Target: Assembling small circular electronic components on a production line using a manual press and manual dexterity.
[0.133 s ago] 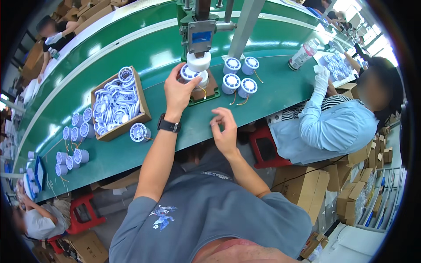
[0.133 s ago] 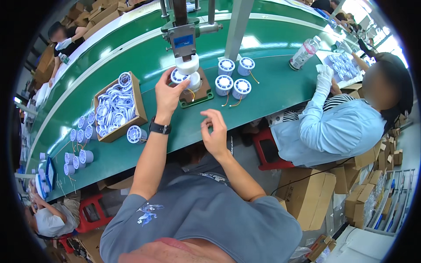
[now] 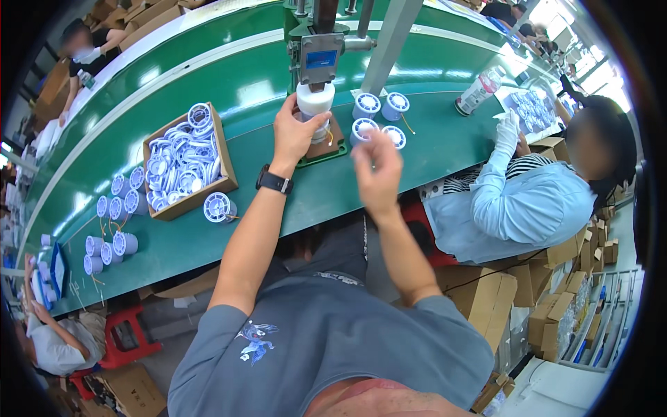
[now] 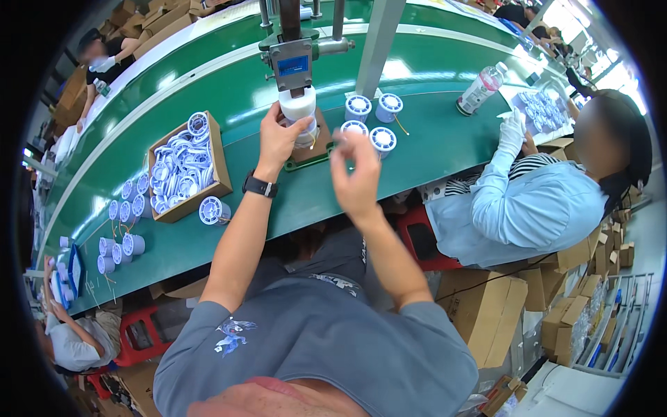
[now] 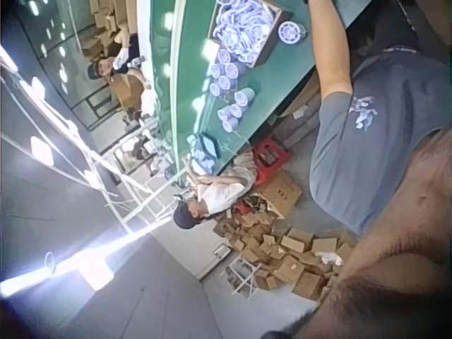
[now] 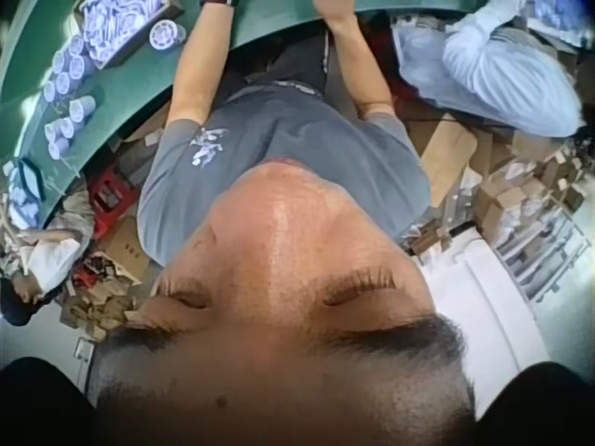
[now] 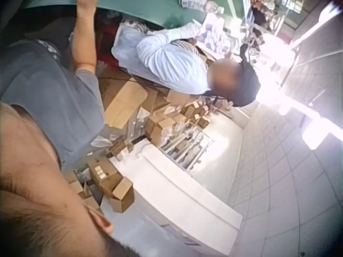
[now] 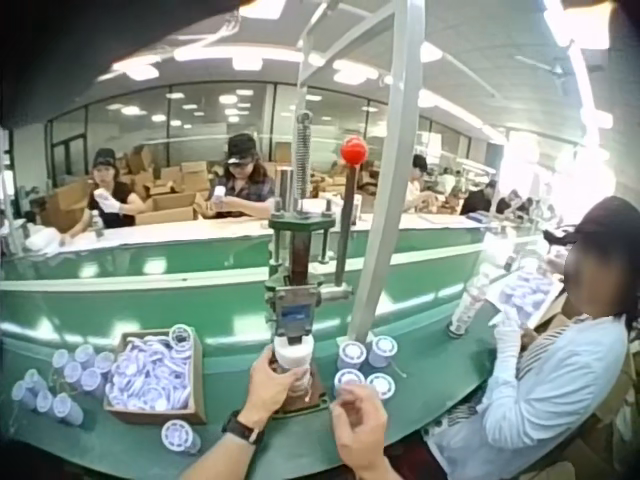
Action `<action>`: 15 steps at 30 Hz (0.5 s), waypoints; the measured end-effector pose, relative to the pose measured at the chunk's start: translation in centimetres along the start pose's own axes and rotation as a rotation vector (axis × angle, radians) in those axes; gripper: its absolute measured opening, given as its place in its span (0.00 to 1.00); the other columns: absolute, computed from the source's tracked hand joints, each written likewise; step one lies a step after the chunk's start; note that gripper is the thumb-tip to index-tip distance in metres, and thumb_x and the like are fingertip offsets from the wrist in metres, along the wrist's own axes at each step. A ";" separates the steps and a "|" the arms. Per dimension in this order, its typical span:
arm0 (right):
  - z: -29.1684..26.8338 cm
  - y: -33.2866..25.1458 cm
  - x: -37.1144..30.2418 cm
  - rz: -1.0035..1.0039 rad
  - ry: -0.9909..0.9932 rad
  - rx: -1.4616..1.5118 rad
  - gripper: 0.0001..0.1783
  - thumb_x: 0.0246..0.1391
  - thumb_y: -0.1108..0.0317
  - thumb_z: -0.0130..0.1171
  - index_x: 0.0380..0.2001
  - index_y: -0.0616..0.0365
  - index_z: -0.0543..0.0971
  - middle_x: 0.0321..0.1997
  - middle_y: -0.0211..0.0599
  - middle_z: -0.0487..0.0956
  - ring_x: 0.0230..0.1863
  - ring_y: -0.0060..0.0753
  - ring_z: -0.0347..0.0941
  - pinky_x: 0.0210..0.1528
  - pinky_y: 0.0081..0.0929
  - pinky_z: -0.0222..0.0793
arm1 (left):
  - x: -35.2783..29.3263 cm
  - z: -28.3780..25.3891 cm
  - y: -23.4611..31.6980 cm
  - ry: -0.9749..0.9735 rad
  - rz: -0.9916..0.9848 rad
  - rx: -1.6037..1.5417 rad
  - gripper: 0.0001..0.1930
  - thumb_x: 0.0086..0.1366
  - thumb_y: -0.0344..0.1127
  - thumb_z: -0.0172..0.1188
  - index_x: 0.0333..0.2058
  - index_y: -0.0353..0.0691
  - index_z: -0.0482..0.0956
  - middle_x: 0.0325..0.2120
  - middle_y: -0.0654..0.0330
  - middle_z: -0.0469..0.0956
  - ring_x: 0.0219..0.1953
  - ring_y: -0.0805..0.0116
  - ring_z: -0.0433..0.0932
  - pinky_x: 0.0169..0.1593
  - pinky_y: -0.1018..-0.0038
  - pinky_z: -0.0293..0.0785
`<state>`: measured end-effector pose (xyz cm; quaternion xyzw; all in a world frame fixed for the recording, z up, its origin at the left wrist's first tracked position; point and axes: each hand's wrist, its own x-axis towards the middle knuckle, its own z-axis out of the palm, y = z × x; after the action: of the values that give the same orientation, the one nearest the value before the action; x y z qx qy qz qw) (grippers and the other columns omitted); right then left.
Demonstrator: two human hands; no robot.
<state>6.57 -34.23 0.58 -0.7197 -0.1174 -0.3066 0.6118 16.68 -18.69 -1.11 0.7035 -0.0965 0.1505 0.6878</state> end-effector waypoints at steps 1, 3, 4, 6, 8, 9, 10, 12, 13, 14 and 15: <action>-0.4 -1.5 3.5 -0.148 -0.020 -0.055 0.15 0.56 0.81 0.54 0.48 0.65 0.72 0.46 0.36 0.73 0.42 0.24 0.72 0.43 0.22 0.70 | 0.3 -0.2 -0.5 -0.036 0.004 -0.059 0.30 0.51 0.30 0.72 0.53 0.29 0.71 0.43 0.54 0.80 0.45 0.68 0.79 0.48 0.72 0.76; -0.2 -5.4 11.3 -0.398 0.146 -0.060 0.18 0.48 0.77 0.57 0.46 0.62 0.74 0.38 0.39 0.76 0.38 0.32 0.72 0.42 0.29 0.69 | 0.4 -0.4 -0.9 -0.080 0.013 -0.118 0.30 0.51 0.30 0.72 0.53 0.29 0.71 0.44 0.54 0.80 0.45 0.67 0.79 0.49 0.72 0.76; -0.6 -6.4 15.7 -0.574 0.208 -0.180 0.20 0.46 0.75 0.59 0.46 0.60 0.74 0.39 0.41 0.76 0.38 0.37 0.73 0.42 0.32 0.69 | 0.4 -0.7 -0.8 -0.091 -0.001 -0.129 0.30 0.52 0.31 0.72 0.53 0.29 0.71 0.44 0.54 0.80 0.45 0.67 0.79 0.49 0.72 0.76; -0.2 -9.9 23.4 -0.689 0.303 -0.252 0.21 0.50 0.69 0.58 0.49 0.60 0.72 0.39 0.43 0.76 0.39 0.37 0.73 0.43 0.33 0.70 | 0.4 -0.8 -0.4 -0.125 -0.030 -0.155 0.30 0.52 0.31 0.72 0.53 0.30 0.71 0.45 0.54 0.79 0.46 0.67 0.79 0.50 0.71 0.75; 1.6 -12.6 29.3 -0.748 0.340 -0.191 0.23 0.54 0.66 0.56 0.53 0.61 0.70 0.40 0.45 0.76 0.41 0.37 0.74 0.45 0.31 0.71 | 0.1 -1.1 -0.1 -0.123 -0.028 -0.143 0.31 0.51 0.31 0.72 0.53 0.31 0.71 0.45 0.54 0.79 0.45 0.66 0.79 0.50 0.71 0.75; 2.7 -13.5 31.5 -0.547 0.153 -0.058 0.21 0.56 0.66 0.55 0.52 0.62 0.71 0.36 0.41 0.76 0.35 0.35 0.73 0.39 0.31 0.71 | -0.1 -1.4 0.0 -0.115 -0.034 -0.134 0.31 0.51 0.31 0.72 0.54 0.31 0.71 0.45 0.55 0.79 0.45 0.66 0.79 0.49 0.71 0.75; 2.9 -13.8 33.4 -0.347 -0.024 0.055 0.18 0.57 0.67 0.53 0.50 0.62 0.71 0.33 0.38 0.75 0.29 0.32 0.72 0.33 0.31 0.70 | 0.0 -1.1 0.2 -0.124 -0.037 -0.133 0.32 0.51 0.30 0.73 0.54 0.31 0.71 0.45 0.55 0.79 0.45 0.66 0.79 0.49 0.70 0.75; 2.1 -12.9 37.1 -0.177 -0.117 0.164 0.16 0.58 0.67 0.51 0.48 0.62 0.71 0.29 0.36 0.73 0.26 0.30 0.69 0.29 0.30 0.67 | 0.5 -0.4 -0.6 -0.149 0.025 -0.041 0.32 0.50 0.31 0.73 0.54 0.32 0.71 0.45 0.55 0.79 0.45 0.65 0.79 0.50 0.70 0.75; 1.2 -12.4 38.6 0.005 -0.202 0.266 0.15 0.59 0.67 0.50 0.46 0.63 0.71 0.26 0.33 0.71 0.22 0.27 0.66 0.26 0.28 0.64 | 0.9 0.1 -1.0 -0.184 0.079 0.053 0.33 0.50 0.31 0.73 0.54 0.32 0.70 0.45 0.55 0.79 0.46 0.64 0.79 0.50 0.69 0.75; 2.8 -12.6 37.6 0.207 -0.316 0.383 0.13 0.59 0.67 0.48 0.44 0.63 0.71 0.23 0.30 0.70 0.19 0.25 0.63 0.22 0.27 0.62 | 0.6 -0.5 -1.2 -0.189 0.111 0.161 0.34 0.49 0.32 0.73 0.55 0.32 0.70 0.45 0.54 0.79 0.46 0.64 0.79 0.50 0.69 0.75; 4.1 -12.7 36.5 0.223 -0.341 0.395 0.13 0.59 0.67 0.48 0.44 0.63 0.71 0.23 0.30 0.70 0.19 0.25 0.63 0.22 0.27 0.62 | 0.5 -1.2 -1.3 -0.165 0.092 0.171 0.34 0.49 0.32 0.73 0.55 0.32 0.70 0.45 0.54 0.79 0.46 0.64 0.79 0.50 0.69 0.75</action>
<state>29.49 -35.01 31.94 -0.6363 -0.1959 -0.0832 0.7415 17.56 -17.45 -2.16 0.7644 -0.1717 0.1313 0.6074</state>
